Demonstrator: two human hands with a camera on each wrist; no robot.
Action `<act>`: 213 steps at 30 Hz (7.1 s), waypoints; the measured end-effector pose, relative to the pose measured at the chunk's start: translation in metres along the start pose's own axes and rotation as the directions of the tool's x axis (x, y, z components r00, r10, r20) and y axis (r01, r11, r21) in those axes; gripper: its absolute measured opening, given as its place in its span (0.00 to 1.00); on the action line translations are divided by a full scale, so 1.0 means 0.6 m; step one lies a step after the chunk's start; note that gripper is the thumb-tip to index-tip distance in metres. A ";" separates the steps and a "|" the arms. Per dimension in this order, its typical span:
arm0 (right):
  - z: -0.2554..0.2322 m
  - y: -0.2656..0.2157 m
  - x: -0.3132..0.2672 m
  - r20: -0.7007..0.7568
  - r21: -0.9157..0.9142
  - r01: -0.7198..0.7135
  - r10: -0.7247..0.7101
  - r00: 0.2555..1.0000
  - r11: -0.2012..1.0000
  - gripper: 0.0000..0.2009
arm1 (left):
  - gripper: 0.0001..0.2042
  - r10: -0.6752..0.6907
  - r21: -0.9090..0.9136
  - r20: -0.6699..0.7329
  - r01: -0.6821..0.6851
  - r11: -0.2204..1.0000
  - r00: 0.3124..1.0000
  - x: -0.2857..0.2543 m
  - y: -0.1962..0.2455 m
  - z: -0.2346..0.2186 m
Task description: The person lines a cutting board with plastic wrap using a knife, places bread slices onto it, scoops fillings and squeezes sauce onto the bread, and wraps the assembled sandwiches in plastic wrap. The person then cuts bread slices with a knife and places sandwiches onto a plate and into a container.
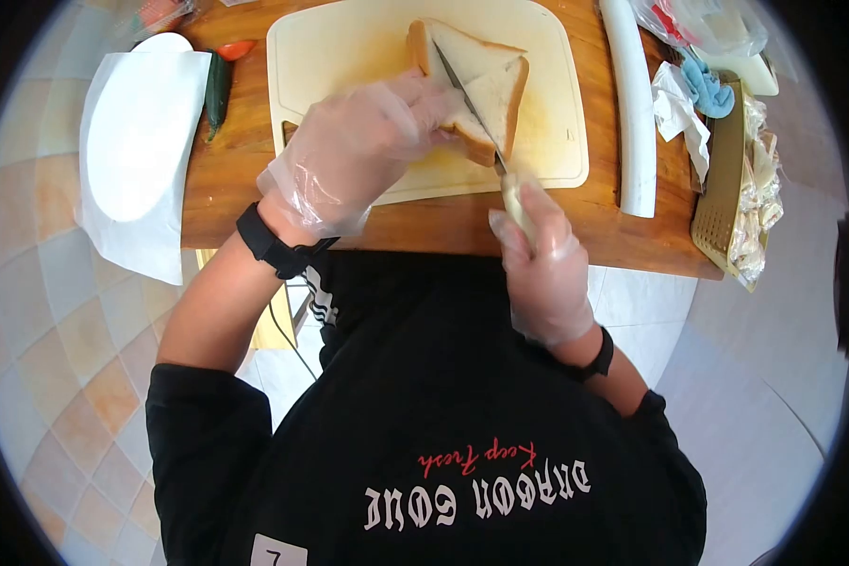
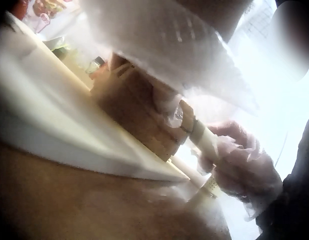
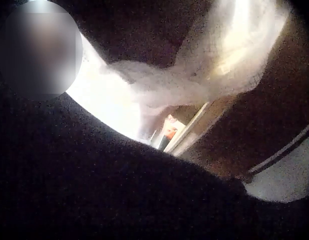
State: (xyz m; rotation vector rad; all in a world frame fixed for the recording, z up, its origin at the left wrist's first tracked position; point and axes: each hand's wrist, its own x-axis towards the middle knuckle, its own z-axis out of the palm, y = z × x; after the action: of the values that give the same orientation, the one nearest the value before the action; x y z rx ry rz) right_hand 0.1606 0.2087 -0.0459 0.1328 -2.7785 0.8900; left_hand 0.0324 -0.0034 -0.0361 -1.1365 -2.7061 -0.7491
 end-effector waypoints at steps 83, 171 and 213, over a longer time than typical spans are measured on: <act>-0.041 0.004 -0.037 0.141 0.022 -0.129 0.124 0.982 0.991 0.19 | 0.15 -0.073 -0.014 -0.068 0.072 0.997 0.995 -0.011 0.003 -0.007; -0.041 -0.023 0.029 0.327 0.021 -0.123 0.109 0.939 0.992 0.26 | 0.19 -0.137 -0.212 -0.144 0.105 0.972 0.980 -0.037 -0.013 0.003; -0.064 -0.014 -0.017 0.407 0.076 -0.244 0.193 0.893 0.967 0.23 | 0.17 -0.115 -0.175 -0.138 0.090 0.980 0.984 -0.031 -0.008 -0.005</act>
State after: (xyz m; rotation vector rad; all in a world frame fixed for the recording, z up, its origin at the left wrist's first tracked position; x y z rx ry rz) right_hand 0.1790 0.2245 -0.0131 0.0197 -3.1590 1.2157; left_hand 0.0423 -0.0195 -0.0407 -0.9344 -2.6344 -1.0517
